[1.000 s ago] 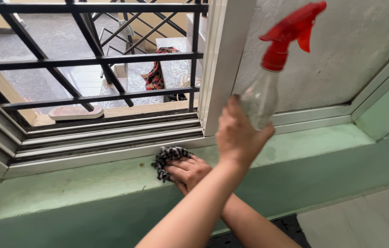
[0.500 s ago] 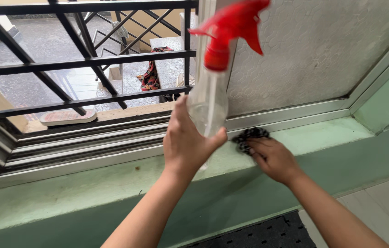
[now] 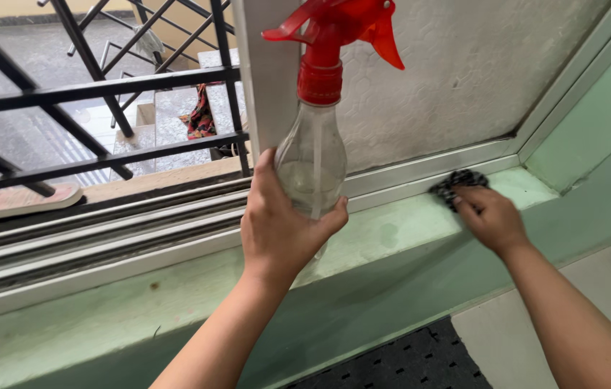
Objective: The person cleans a window and its frame using a spray bottle and a cloth. They wipe the window sill, spray liquid onto the glass and frames, and then use the cloth to scrub and dry the surfaces, including sliding the window panels to reach different sections.
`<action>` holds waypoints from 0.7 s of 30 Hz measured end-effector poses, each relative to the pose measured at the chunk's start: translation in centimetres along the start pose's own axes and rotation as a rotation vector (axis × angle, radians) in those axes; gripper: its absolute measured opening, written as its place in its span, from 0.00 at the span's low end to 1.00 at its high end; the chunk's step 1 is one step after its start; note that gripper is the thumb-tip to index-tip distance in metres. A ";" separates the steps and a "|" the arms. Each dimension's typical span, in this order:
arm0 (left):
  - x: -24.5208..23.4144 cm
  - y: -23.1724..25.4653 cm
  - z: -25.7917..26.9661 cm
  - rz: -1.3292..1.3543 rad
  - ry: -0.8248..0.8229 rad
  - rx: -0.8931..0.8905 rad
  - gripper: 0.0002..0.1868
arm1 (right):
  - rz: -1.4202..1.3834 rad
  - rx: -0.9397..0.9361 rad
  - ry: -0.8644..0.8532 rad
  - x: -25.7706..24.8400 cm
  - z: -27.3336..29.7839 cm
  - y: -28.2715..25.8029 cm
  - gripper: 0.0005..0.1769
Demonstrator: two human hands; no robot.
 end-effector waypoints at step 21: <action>-0.2 -1.0 1.8 -0.016 0.039 0.101 0.55 | 0.406 0.309 0.023 -1.8 0.8 15.6 0.18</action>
Point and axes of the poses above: each hand's wrist, its own z-axis away from the middle knuckle, its own x-axis out of the palm, y = z × x, the point moved 9 cm from there along -z, towards the middle knuckle, and after that the axes turned 11 degrees about y, right-handed, at the moved point
